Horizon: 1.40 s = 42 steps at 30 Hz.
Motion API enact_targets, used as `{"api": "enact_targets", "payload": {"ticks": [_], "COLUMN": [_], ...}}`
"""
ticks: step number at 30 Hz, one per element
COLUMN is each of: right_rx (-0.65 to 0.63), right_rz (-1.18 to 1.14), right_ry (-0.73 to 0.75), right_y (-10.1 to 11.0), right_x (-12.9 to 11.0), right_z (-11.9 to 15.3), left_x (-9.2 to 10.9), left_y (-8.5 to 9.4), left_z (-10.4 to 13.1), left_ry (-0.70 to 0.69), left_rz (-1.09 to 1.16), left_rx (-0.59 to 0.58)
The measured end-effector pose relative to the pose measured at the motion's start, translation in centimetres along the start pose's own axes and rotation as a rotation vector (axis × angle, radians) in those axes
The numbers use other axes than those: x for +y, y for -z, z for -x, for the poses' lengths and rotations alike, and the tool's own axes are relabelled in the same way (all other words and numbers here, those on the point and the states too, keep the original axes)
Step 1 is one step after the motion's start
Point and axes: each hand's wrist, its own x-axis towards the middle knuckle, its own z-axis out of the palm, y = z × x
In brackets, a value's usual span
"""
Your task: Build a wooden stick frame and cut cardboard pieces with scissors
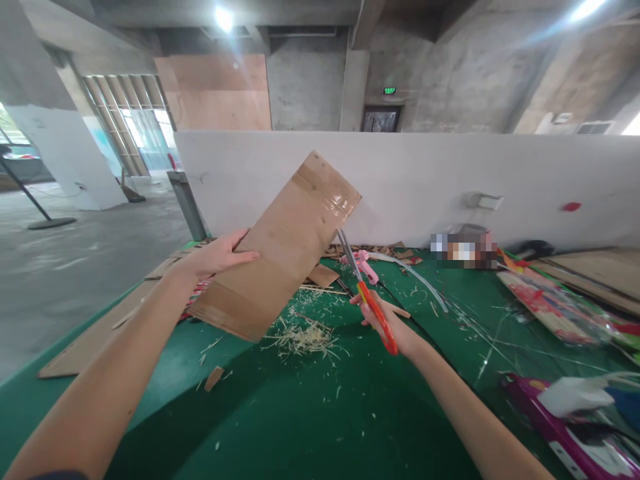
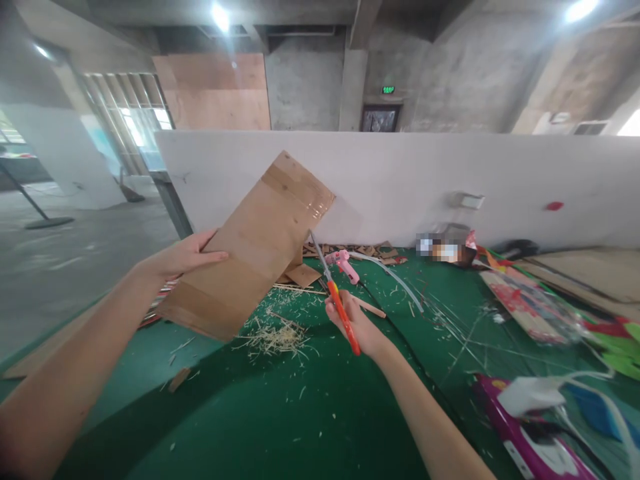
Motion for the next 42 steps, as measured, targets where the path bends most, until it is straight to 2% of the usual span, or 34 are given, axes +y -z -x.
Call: {"api": "enact_targets", "payload": {"ticks": [5, 8, 10, 13, 17, 20, 23, 29, 33, 35, 42], "right_rx": [-0.036, -0.071, -0.079, -0.061, -0.019, -0.035, -0.071, -0.130, -0.210, -0.229, -0.216], "right_rz": [-0.061, -0.107, -0.106, -0.123, -0.142, -0.143, -0.142, -0.123, -0.164, -0.182, -0.184], "right_ry": [-0.023, -0.022, -0.022, -0.015, -0.034, -0.038, -0.031, 0.024, -0.024, -0.035, -0.034], "right_y": [0.5, 0.6, 0.6, 0.5, 0.3, 0.2, 0.2, 0.1, 0.1, 0.1, 0.3], "right_x": [0.2, -0.3, -0.6, -0.5, 0.0, -0.1, -0.8, -1.0, -0.8, -0.8, -0.7], "right_z": [0.0, 0.0, -0.1, -0.1, 0.0, 0.1, 0.1, 0.1, 0.2, 0.3, 0.3], "left_x": [0.5, 0.2, 0.1, 0.3, 0.4, 0.4, 0.2, -0.1, -0.1, 0.0, 0.3], "left_y": [2.5, 3.2, 3.1, 2.3, 1.1, 0.9, 1.3, 3.4, 4.3, 4.5, 4.0], "left_z": [0.5, 0.5, 0.5, 0.4, 0.2, 0.1, 0.0, 0.3, 0.4, 0.5, 0.5], "left_ry": [0.035, 0.097, 0.135, 0.157, 0.137, 0.113, 0.121, 0.194, 0.209, 0.197, 0.139], "left_rz": [-0.078, -0.135, -0.156, -0.124, 0.014, 0.069, 0.038, -0.092, -0.154, -0.182, -0.311], "left_rx": [0.063, 0.000, -0.060, -0.077, -0.013, 0.057, 0.055, -0.049, 0.048, 0.058, -0.044]}}
